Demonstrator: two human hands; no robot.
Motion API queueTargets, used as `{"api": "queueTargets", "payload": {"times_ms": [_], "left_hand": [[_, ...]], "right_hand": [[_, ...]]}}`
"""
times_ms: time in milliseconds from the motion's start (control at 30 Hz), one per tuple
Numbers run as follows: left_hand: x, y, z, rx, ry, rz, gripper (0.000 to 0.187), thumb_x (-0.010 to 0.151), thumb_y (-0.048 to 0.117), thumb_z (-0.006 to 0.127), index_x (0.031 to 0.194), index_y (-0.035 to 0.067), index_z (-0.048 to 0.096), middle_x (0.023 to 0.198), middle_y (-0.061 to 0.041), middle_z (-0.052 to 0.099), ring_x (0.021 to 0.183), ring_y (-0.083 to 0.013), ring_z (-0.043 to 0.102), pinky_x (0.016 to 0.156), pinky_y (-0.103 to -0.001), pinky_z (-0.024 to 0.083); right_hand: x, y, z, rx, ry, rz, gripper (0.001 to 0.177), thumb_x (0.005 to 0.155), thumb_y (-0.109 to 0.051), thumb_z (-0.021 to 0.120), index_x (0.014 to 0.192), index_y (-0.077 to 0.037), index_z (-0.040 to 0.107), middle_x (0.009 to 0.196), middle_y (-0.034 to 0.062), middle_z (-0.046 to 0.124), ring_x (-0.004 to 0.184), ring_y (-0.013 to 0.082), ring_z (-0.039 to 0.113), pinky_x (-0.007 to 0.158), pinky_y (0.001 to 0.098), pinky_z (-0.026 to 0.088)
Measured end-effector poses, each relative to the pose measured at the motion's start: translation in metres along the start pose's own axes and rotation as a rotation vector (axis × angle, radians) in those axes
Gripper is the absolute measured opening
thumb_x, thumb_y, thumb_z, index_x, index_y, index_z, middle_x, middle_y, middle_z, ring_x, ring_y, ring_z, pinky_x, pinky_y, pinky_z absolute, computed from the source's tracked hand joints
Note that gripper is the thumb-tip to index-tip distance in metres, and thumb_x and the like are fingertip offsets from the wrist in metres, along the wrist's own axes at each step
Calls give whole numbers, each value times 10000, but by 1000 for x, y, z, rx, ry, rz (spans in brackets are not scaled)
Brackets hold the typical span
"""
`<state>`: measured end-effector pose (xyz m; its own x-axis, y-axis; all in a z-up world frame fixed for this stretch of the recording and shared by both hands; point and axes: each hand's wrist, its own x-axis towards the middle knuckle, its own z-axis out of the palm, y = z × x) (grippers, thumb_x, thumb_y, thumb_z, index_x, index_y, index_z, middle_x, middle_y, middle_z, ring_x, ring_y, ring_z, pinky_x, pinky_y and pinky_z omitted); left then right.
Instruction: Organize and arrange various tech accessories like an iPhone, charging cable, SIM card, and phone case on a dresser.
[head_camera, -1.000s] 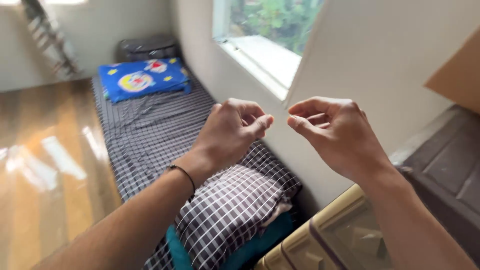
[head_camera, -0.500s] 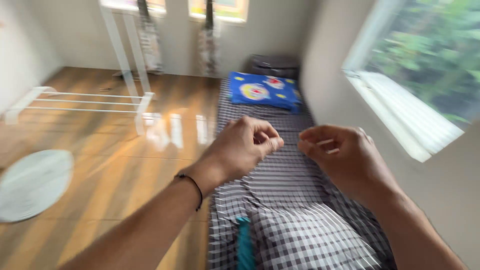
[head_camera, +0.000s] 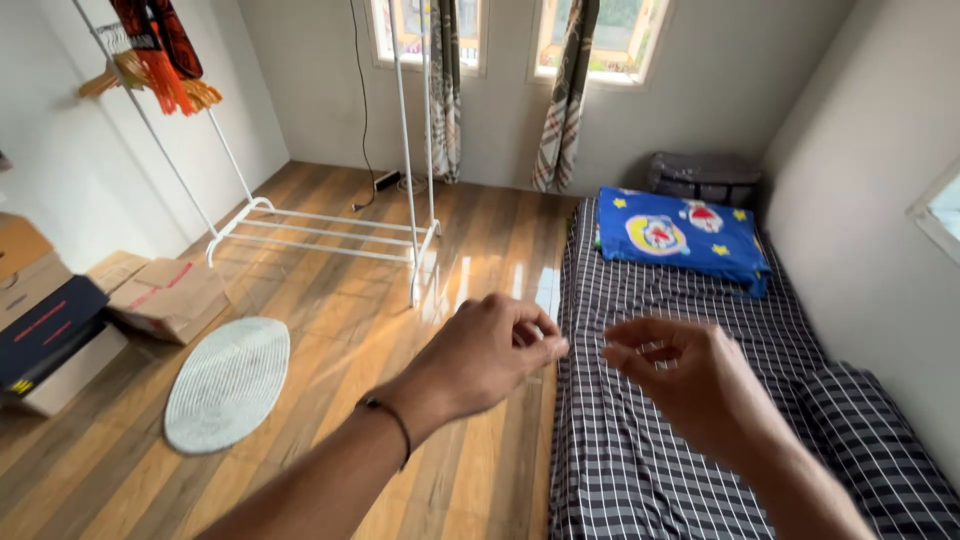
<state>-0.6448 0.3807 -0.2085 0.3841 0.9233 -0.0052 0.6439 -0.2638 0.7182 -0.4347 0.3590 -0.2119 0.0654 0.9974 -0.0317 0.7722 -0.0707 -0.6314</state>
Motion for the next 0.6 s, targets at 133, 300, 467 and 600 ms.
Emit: {"api": "queueTargets", "payload": {"times_ms": [133, 300, 467, 600], "left_hand": [[30, -19, -6, -6, -42, -16, 334, 928, 374, 649, 1037, 82, 768, 892, -44, 799, 828, -162, 769, 817, -338, 601], [87, -28, -7, -102, 25, 169, 355, 897, 349, 682, 1097, 67, 763, 946, -62, 797, 873, -175, 764, 834, -344, 593], [153, -29, -13, -121, -32, 260, 357, 890, 336, 690, 1107, 61, 758, 939, -80, 809, 865, -176, 778, 833, -333, 603], [221, -33, -22, -150, -8, 401, 328, 904, 327, 697, 1085, 65, 774, 964, -83, 805, 888, -170, 769, 842, -330, 590]], "right_hand": [[27, 11, 8, 20, -50, 51, 401, 890, -447, 728, 1192, -187, 780, 1074, 11, 822, 960, 164, 806, 856, 349, 655], [70, 11, -5, 78, 33, 105, 383, 887, -419, 730, 1150, -144, 775, 1074, 47, 828, 1001, 168, 799, 865, 362, 649], [120, 25, -12, 46, 73, 175, 384, 903, -428, 731, 1161, -148, 780, 1052, 63, 834, 995, 193, 793, 856, 376, 636], [176, 41, -30, 82, 124, 116, 365, 913, -404, 716, 1160, -142, 776, 1105, 26, 798, 1017, 169, 770, 865, 337, 621]]}}
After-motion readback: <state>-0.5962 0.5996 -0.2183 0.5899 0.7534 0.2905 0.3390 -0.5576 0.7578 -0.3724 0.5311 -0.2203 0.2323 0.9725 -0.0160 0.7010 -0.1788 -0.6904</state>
